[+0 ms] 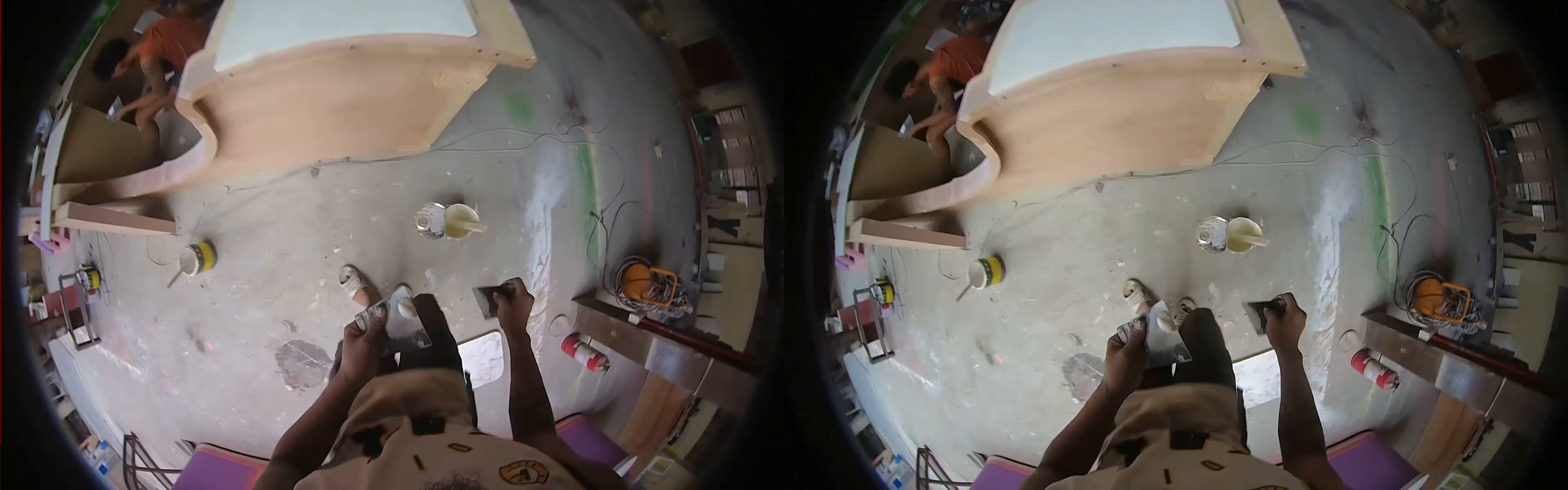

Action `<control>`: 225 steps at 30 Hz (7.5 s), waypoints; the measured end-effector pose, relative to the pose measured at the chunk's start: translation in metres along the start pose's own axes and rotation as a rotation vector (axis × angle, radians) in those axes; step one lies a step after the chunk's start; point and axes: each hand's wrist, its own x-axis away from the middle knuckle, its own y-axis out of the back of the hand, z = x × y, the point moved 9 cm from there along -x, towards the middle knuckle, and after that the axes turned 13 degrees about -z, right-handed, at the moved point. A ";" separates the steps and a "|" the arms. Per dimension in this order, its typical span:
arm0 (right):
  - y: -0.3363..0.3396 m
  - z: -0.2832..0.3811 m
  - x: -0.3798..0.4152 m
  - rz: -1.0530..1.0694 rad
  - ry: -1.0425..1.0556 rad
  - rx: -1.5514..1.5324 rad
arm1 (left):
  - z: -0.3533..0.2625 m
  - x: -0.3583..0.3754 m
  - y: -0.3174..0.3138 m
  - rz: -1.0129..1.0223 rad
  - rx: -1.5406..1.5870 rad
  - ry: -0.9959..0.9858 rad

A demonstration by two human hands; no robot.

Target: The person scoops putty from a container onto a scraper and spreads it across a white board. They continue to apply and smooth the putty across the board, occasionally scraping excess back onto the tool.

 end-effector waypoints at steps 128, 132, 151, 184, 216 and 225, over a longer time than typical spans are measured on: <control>0.031 0.407 0.043 0.793 0.223 -1.030 | -0.149 0.095 0.023 0.011 0.246 -0.542; 0.063 0.509 0.148 0.783 1.279 -0.747 | -0.159 0.095 0.057 0.607 0.892 0.030; -0.086 0.542 0.154 0.630 1.547 -0.342 | -0.294 0.130 0.155 0.059 0.886 -0.528; -0.195 0.682 -0.093 0.712 0.215 -0.928 | -0.577 -0.055 0.058 -0.232 0.331 -0.903; -0.243 0.754 -0.226 0.409 0.696 -0.256 | -0.584 -0.173 -0.018 0.097 -0.029 -0.568; -0.329 0.770 -0.236 0.133 1.120 0.213 | -0.644 -0.217 -0.007 0.038 -0.033 -0.661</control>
